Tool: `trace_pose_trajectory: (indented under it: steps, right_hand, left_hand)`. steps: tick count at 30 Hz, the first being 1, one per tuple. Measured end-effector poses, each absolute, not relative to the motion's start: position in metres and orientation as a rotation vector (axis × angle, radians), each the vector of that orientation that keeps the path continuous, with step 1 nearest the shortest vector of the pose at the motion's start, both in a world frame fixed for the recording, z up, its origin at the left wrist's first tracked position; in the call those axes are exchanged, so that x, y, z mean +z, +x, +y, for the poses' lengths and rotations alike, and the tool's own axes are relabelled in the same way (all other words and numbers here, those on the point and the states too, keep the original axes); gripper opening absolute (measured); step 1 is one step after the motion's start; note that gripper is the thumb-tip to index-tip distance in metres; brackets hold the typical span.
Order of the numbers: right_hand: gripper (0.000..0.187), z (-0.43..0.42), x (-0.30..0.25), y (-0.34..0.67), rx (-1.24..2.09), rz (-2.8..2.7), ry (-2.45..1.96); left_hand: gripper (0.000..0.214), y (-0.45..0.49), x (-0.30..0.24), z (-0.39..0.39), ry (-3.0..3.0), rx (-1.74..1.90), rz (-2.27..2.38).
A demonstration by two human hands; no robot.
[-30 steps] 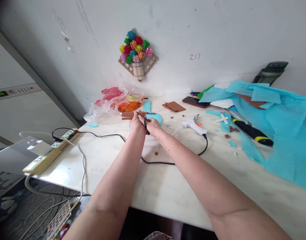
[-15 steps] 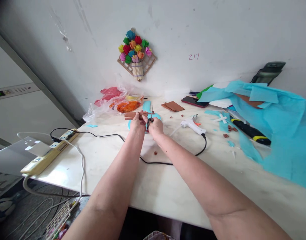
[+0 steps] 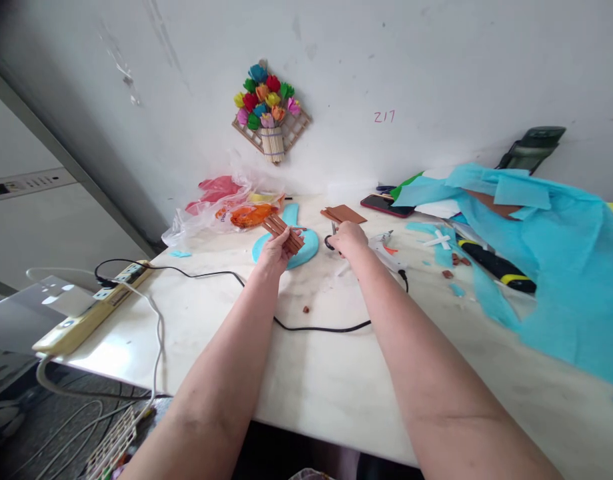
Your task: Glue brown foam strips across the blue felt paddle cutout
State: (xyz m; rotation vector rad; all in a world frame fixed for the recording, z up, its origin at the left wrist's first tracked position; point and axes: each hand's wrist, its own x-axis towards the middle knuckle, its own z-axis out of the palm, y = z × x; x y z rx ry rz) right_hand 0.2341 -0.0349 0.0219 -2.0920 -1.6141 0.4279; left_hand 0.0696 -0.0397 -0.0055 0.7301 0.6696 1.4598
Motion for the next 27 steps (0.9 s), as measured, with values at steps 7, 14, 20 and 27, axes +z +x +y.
trace_pose_trajectory:
  steps: [7, 14, 20, 27]
  right_hand:
    - [0.043, -0.042, 0.023, 0.223, 0.130, -1.796, -2.285]
    - [0.031, -0.040, 0.031, 0.211, -0.019, -1.969, -2.189]
    - [0.030, -0.021, 0.026, 0.188, -0.014, -2.108, -2.035]
    - [0.032, 0.010, 0.008, 0.171, -0.074, -2.199, -1.876]
  left_hand:
    - [0.016, 0.064, -0.005, -0.040, 0.790, 1.383, 0.703]
    - [0.015, 0.049, -0.012, -0.032, 0.749, 1.581, 0.714]
    - [0.012, 0.044, -0.012, -0.033, 0.679, 1.699, 0.679]
    - [0.013, 0.044, -0.017, -0.029, 0.614, 1.748, 0.674]
